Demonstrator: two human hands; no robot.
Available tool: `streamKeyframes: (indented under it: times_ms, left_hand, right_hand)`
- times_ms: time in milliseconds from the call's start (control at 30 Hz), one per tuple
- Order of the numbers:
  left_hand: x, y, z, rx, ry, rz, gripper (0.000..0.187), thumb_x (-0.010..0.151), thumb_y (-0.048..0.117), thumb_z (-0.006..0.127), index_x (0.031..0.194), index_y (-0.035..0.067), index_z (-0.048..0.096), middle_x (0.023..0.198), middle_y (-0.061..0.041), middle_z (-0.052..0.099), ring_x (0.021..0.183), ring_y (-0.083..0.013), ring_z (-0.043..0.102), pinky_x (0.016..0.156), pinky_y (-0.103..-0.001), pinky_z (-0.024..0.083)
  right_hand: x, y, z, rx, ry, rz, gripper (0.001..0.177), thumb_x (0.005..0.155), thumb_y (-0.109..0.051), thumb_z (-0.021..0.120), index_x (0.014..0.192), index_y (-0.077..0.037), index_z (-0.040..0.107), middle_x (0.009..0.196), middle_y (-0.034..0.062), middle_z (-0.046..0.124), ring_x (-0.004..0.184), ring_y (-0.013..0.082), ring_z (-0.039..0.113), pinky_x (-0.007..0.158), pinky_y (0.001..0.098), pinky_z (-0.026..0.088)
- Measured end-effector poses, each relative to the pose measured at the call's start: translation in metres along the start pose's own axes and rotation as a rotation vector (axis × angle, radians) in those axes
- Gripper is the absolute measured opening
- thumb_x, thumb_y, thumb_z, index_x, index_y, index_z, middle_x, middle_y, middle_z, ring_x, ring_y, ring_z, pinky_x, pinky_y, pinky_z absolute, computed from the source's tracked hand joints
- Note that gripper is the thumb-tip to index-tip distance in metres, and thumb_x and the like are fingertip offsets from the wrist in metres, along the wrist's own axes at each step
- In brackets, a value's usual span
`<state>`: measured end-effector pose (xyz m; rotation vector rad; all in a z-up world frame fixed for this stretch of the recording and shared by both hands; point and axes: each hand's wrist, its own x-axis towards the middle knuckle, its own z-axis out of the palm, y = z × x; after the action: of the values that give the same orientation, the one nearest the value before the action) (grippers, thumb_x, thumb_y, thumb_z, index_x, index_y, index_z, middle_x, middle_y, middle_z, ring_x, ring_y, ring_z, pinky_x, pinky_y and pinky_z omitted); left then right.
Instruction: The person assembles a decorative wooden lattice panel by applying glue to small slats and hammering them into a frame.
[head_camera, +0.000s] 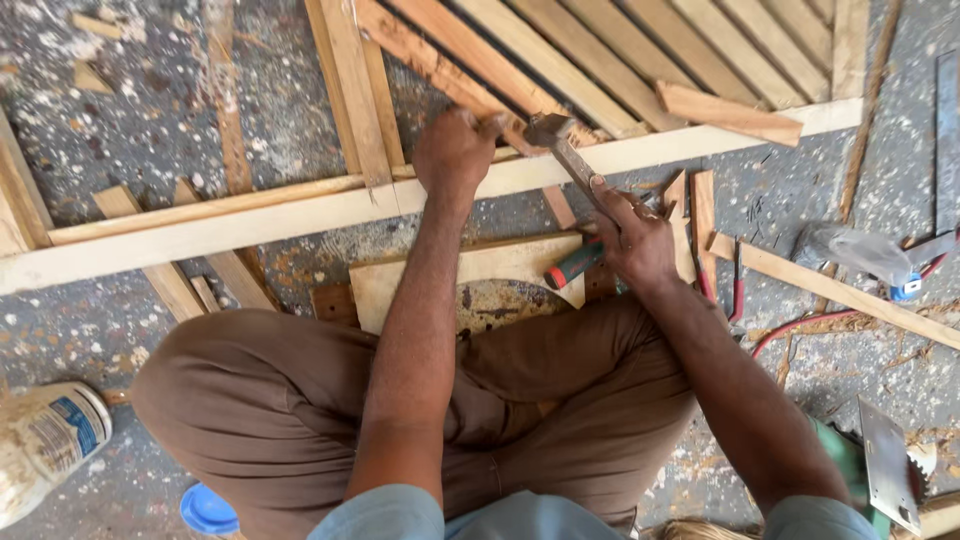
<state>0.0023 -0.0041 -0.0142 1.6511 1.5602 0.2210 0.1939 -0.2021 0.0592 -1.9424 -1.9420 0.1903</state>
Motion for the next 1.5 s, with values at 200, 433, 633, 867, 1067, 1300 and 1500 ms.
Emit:
streamKeyframes:
  times_ms: [200,433,633,867,1067,1300,1500]
  left_hand:
    - [-0.001,-0.007,0.001,-0.022,0.01,-0.004,0.044,0.091,0.059,0.069,0.08,0.016,0.074,0.061,0.0,0.063,0.052,-0.0142,0.056,0.05,-0.037,0.041]
    - [0.001,-0.002,0.001,-0.006,-0.021,-0.041,0.053,0.089,0.064,0.068,0.083,0.013,0.076,0.073,-0.01,0.071,0.066,-0.0274,0.067,0.063,-0.044,0.051]
    - [0.003,-0.024,-0.001,0.271,0.52,0.486,0.022,0.086,0.036,0.078,0.093,0.015,0.08,0.088,-0.013,0.077,0.079,-0.0341,0.072,0.07,-0.048,0.058]
    - [-0.078,0.1,-0.024,-0.228,0.432,0.917,0.007,0.11,0.005,0.074,0.108,0.002,0.068,0.105,-0.012,0.075,0.094,-0.021,0.072,0.079,-0.035,0.06]
    - [-0.107,0.239,0.117,-0.15,-0.367,1.037,0.013,0.096,0.006,0.075,0.108,0.006,0.07,0.102,-0.012,0.072,0.095,-0.0251,0.073,0.084,-0.038,0.058]
    - [-0.081,0.27,0.281,0.294,-0.691,1.158,0.008,0.09,0.005,0.076,0.091,0.013,0.075,0.092,-0.005,0.071,0.085,-0.0204,0.071,0.076,-0.04,0.058]
    - [-0.074,0.252,0.329,0.438,-0.792,1.314,0.011,0.086,0.009,0.082,0.092,0.016,0.077,0.097,-0.004,0.067,0.094,-0.0193,0.065,0.087,-0.04,0.058]
  right_hand:
    - [-0.01,0.009,0.006,0.364,0.325,-0.089,0.026,0.11,-0.007,0.077,0.131,-0.01,0.063,0.119,0.0166,0.072,0.091,0.0302,0.08,0.069,0.0383,0.065]
    - [0.009,-0.004,-0.011,0.13,0.121,0.281,0.038,0.099,-0.009,0.072,0.136,-0.005,0.066,0.119,0.0189,0.073,0.086,0.0246,0.074,0.071,0.0361,0.06]
    - [0.028,-0.037,0.014,0.618,0.562,0.419,0.044,0.108,-0.005,0.066,0.15,-0.006,0.051,0.141,0.0136,0.064,0.13,0.0227,0.062,0.111,0.0378,0.053]
    - [0.048,-0.013,0.039,0.984,0.631,0.557,0.055,0.102,-0.015,0.066,0.153,-0.011,0.045,0.143,0.0173,0.063,0.103,0.0229,0.074,0.091,0.0329,0.065]
    - [0.028,-0.056,0.065,1.169,0.592,0.598,0.059,0.101,-0.017,0.068,0.155,-0.015,0.044,0.125,0.0156,0.069,0.095,0.0211,0.075,0.083,0.0313,0.064]
    - [0.054,-0.043,0.034,1.222,0.533,0.56,0.063,0.1,-0.019,0.07,0.157,-0.019,0.043,0.104,0.0135,0.076,0.085,0.0191,0.076,0.074,0.0295,0.063]
    - [0.053,-0.028,-0.006,1.361,0.541,0.597,0.069,0.099,-0.019,0.071,0.16,-0.017,0.039,0.119,0.0185,0.073,0.104,0.0234,0.076,0.089,0.0314,0.064]
